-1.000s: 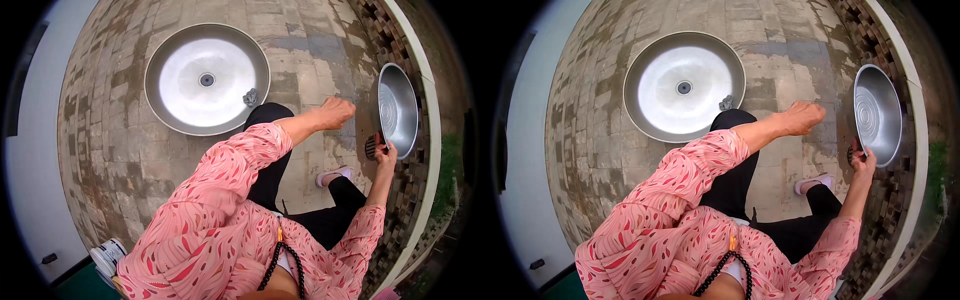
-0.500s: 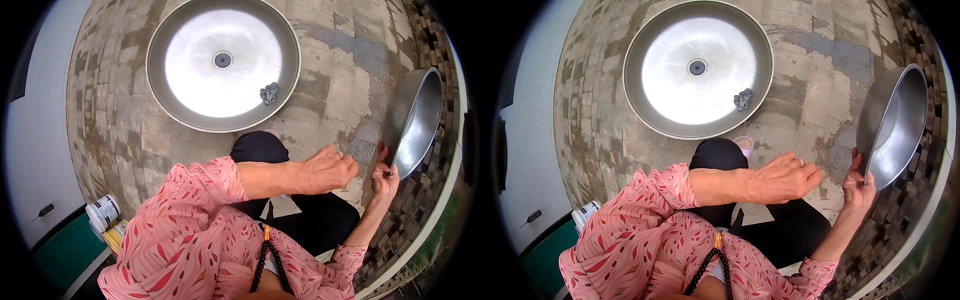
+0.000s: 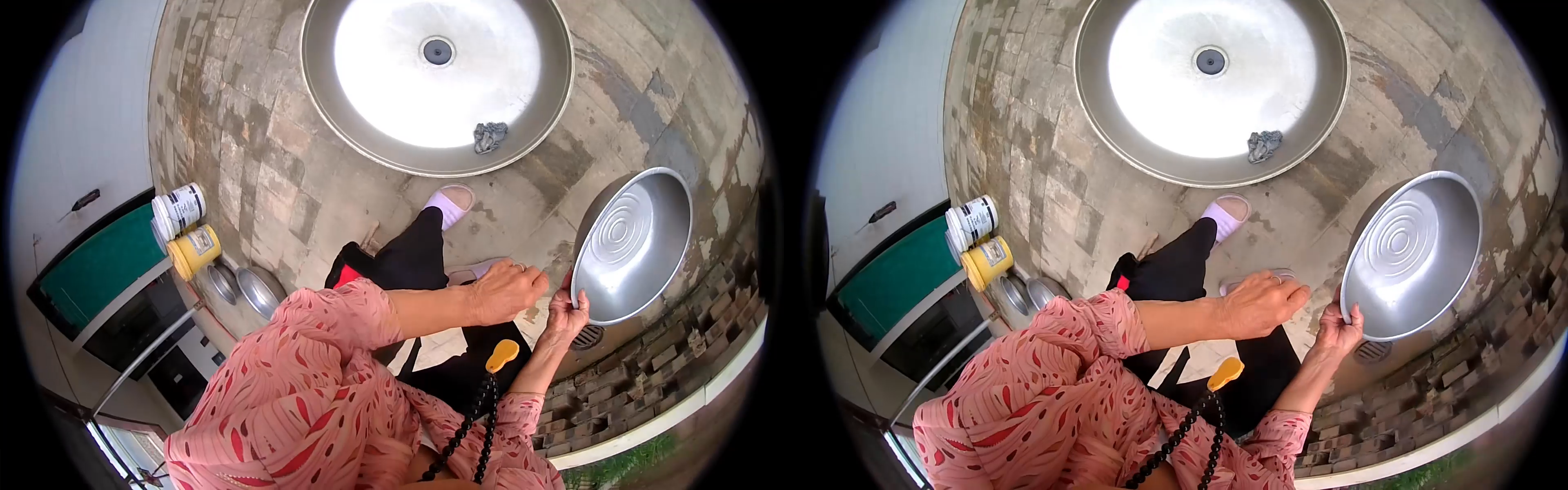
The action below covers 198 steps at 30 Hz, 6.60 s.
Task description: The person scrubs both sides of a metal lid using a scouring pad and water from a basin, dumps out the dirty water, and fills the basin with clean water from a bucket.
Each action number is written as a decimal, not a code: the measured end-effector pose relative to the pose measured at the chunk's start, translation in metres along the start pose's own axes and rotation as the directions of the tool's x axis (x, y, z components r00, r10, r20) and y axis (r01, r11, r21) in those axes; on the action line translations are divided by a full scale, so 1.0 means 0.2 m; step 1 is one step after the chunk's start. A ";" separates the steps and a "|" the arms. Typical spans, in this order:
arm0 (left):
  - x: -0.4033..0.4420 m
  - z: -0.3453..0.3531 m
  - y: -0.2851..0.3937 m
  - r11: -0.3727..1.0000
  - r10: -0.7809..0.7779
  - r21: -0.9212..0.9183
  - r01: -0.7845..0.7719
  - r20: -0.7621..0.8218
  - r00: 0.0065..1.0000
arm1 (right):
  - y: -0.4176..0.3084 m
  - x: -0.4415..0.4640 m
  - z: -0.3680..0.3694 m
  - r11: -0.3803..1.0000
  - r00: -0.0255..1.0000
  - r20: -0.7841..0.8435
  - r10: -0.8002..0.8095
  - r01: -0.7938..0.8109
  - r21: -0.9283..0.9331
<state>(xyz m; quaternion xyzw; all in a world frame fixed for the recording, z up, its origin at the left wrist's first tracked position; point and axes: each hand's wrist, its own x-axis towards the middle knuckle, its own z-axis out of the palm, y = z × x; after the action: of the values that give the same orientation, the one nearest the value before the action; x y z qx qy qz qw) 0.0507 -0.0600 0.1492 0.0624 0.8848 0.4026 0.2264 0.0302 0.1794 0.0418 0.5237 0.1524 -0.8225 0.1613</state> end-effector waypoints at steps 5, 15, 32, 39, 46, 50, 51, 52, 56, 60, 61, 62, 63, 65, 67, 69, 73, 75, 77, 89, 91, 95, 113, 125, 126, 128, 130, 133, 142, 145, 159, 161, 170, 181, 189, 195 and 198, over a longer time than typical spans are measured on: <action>-0.35 0.09 -0.07 0.897 -0.394 -0.341 0.280 -0.331 0.858 | -0.03 -0.35 -0.13 0.983 0.922 -0.382 -0.064 -0.009 -0.185; -1.53 -0.41 -0.27 0.454 -0.890 -0.816 0.357 -0.432 0.144 | -0.28 -1.03 0.50 0.845 0.939 -0.329 -0.101 -0.093 -0.526; -2.72 -0.41 0.29 0.266 -0.841 -0.963 0.040 -0.253 -0.478 | 1.31 -1.05 2.03 0.218 0.991 -0.021 0.132 -0.050 -0.975; -2.78 0.40 0.46 -0.399 -0.566 -0.815 -0.420 0.579 -0.587 | 2.39 -1.06 2.10 -0.113 0.969 -0.125 0.213 -0.103 -0.988; -3.13 -0.19 0.09 -0.176 -0.811 -0.791 -0.586 0.454 -0.369 | 3.50 -1.26 1.95 -0.430 0.958 -0.187 0.216 -0.079 -0.900; -3.53 -0.61 -0.19 0.163 -0.849 -0.914 -0.372 0.063 -0.525 | 4.10 -1.39 1.83 -0.521 0.948 -0.209 0.240 -0.056 -0.852; -3.64 -0.71 -0.24 0.192 -0.835 -0.922 -0.336 0.027 -0.550 | 4.22 -1.41 1.80 -0.521 0.938 -0.207 0.279 -0.033 -0.853; -3.74 -0.78 -0.28 0.182 -0.820 -0.927 -0.329 0.041 -0.570 | 4.33 -1.43 1.78 -0.517 0.927 -0.203 0.315 -0.012 -0.856; -4.04 -0.95 -0.55 0.172 -0.759 -0.934 -0.313 0.077 -0.646 | 4.78 -1.46 1.74 -0.556 0.921 -0.170 0.351 0.058 -0.829; -4.22 -1.09 -0.81 0.122 -0.718 -0.934 -0.335 0.150 -0.680 | 5.40 -1.42 1.70 -0.652 0.945 -0.161 0.285 0.068 -0.755; -4.21 -1.04 -0.89 0.066 -0.718 -0.947 -0.315 0.174 -0.674 | 5.53 -1.41 1.70 -0.666 0.946 -0.178 0.271 0.050 -0.744; -4.22 -0.99 -0.95 0.004 -0.721 -0.960 -0.282 0.192 -0.666 | 5.61 -1.40 1.67 -0.673 0.948 -0.200 0.248 0.020 -0.739; -4.24 -0.99 -1.01 0.004 -0.731 -0.932 -0.362 0.244 -0.637 | 5.74 -1.41 1.67 -0.687 0.944 -0.228 0.237 -0.003 -0.726; -4.28 -1.01 -1.12 -0.032 -0.747 -0.913 -0.406 0.292 -0.597 | 5.98 -1.54 1.65 -0.722 0.955 -0.146 0.257 0.089 -0.686; -4.38 -1.03 -1.25 0.009 -0.724 -0.891 -0.454 0.308 -0.617 | 6.22 -1.62 1.64 -0.748 0.949 -0.082 0.304 0.185 -0.637; -4.62 -1.28 -1.32 -0.021 -0.734 -0.758 -0.652 0.454 -0.505 | 6.43 -1.68 1.59 -0.771 0.947 -0.036 0.318 0.237 -0.591; -5.16 -1.32 -1.75 0.093 -0.734 -0.661 -0.745 0.460 -0.500 | 6.83 -1.77 1.41 -0.774 0.950 -0.083 0.302 0.193 -0.603; -5.53 -1.32 -2.06 0.119 -0.731 -0.692 -0.712 0.425 -0.535 | 6.99 -1.73 1.32 -0.778 0.947 -0.093 0.309 0.195 -0.597; -5.98 -1.18 -2.61 0.249 -0.679 -0.796 -0.552 0.263 -0.685 | 7.19 -1.70 1.14 -0.786 0.949 -0.090 0.303 0.196 -0.587; -7.66 -1.35 -4.46 0.031 -0.538 -0.958 0.286 -0.257 -0.803 | 7.74 -1.25 0.46 -0.678 0.991 -0.015 0.135 0.081 -0.731; -7.74 -1.29 -4.61 -0.051 -0.680 -0.967 0.249 -0.149 -0.718 | 7.81 -1.15 0.37 -0.657 0.987 -0.046 0.156 0.069 -0.751; -7.82 -1.19 -4.77 0.027 -0.851 -1.000 0.013 -0.030 -0.525 | 7.90 -0.92 0.27 -0.619 0.988 -0.096 0.123 0.001 -0.786; -7.67 -1.23 -4.67 -0.164 -0.719 -0.859 -0.485 0.440 -0.537 | 8.19 -0.39 0.04 -0.631 0.990 0.120 0.070 0.137 -0.764; -7.06 -1.74 -4.34 0.180 -0.735 -0.886 -0.427 0.167 -0.657 | 8.45 -0.32 0.14 -0.567 0.983 0.103 0.151 0.171 -0.806; -7.01 -1.81 -4.35 0.197 -0.724 -0.882 -0.427 0.163 -0.671 | 8.45 -0.27 0.13 -0.557 0.984 0.077 0.160 0.155 -0.816; -6.91 -1.92 -4.38 0.252 -0.697 -0.867 -0.430 0.145 -0.702 | 8.46 -0.18 0.14 -0.532 0.984 0.029 0.176 0.120 -0.838; -6.82 -2.01 -4.43 0.329 -0.668 -0.838 -0.435 0.119 -0.735 | 8.46 -0.12 0.13 -0.502 0.986 0.010 0.165 0.092 -0.860; -6.72 -2.13 -4.49 0.394 -0.642 -0.821 -0.413 0.076 -0.763 | 8.51 -0.12 0.14 -0.444 0.987 0.015 0.163 0.086 -0.892; -6.54 -2.32 -4.51 0.346 -0.644 -0.875 -0.340 0.042 -0.764 | 8.55 0.02 0.24 -0.268 0.990 -0.041 0.133 -0.004 -0.963; -6.51 -2.31 -4.52 0.352 -0.636 -0.885 -0.305 0.013 -0.772 | 8.54 0.07 0.23 -0.251 0.993 -0.024 0.119 0.007 -0.968; -6.45 -2.29 -4.54 0.384 -0.629 -0.892 -0.236 -0.066 -0.775 | 8.43 0.22 0.28 -0.331 0.995 0.012 0.098 0.044 -0.943; -6.44 -2.30 -4.56 0.379 -0.627 -0.901 -0.210 -0.084 -0.774 | 8.41 0.22 0.29 -0.303 0.992 0.033 0.122 0.069 -0.951; -6.38 -2.35 -4.56 0.344 -0.645 -0.919 -0.195 -0.080 -0.760 | 8.36 0.27 0.33 -0.297 0.973 0.044 0.227 0.112 -0.948; -6.51 -2.29 -4.50 0.265 -0.642 -0.946 -0.185 -0.030 -0.766 | 8.29 0.41 0.27 -0.311 0.975 -0.043 0.219 0.028 -0.950; -6.93 -2.11 -4.44 -0.072 -0.637 -0.984 -0.162 0.171 -0.752 | 8.26 0.48 0.27 -0.329 0.962 -0.085 0.260 0.006 -0.944; -7.44 -1.70 -4.52 -0.219 -0.548 -0.948 -0.229 0.314 -0.775 | 8.22 0.57 0.28 -0.371 0.962 -0.131 0.239 -0.034 -0.928; -7.67 -1.47 -4.60 -0.290 -0.539 -0.931 -0.223 0.351 -0.766 | 8.24 0.52 0.27 -0.340 0.978 -0.060 0.202 0.013 -0.940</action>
<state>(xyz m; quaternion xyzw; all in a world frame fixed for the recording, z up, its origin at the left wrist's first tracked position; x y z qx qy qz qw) 1.3488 -1.3244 0.1735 -0.9525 0.1431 0.2011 -0.1783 0.6450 -1.3394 -0.1663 0.1259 0.7026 -0.3663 0.5969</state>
